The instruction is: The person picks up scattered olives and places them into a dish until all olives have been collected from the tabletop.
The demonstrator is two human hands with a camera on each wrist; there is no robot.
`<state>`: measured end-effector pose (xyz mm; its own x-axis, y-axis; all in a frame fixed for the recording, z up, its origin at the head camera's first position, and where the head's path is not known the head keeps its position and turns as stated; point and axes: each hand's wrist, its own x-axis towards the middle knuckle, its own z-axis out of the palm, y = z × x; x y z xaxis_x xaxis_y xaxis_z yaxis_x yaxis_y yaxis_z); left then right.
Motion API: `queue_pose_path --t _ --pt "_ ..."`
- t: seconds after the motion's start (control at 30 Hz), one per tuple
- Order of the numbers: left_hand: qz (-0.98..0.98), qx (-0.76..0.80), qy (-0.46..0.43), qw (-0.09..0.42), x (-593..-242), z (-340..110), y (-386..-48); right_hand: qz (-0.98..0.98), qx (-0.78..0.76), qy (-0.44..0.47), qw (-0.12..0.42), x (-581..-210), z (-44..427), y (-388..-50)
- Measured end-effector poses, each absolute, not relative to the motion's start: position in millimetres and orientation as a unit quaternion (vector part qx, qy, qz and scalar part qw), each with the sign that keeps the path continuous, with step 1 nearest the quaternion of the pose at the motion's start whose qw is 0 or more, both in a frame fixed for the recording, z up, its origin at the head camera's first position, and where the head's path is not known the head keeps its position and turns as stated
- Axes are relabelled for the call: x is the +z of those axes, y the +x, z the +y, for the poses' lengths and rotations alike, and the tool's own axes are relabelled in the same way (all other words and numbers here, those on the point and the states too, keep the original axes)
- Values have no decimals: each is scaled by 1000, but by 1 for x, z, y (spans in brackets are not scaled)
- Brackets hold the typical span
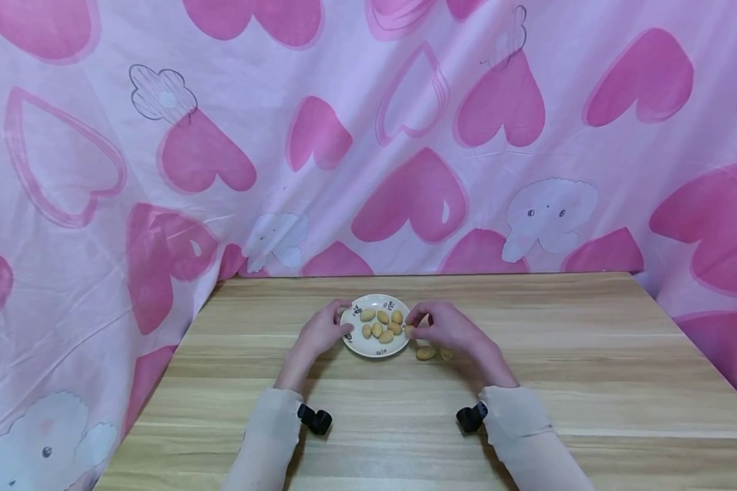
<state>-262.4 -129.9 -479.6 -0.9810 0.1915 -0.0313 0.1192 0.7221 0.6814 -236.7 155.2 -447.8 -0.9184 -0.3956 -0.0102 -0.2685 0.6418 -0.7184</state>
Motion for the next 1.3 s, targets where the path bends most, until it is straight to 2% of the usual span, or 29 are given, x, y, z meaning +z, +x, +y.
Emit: queue_pose_path --t 0.7,1.3 --pt "928 359 80 56 -478 -129 -262 892 -394 -188 116 -457 137 -238" --pt "926 363 82 55 -478 -129 -263 893 -369 -223 133 -447 171 -234"
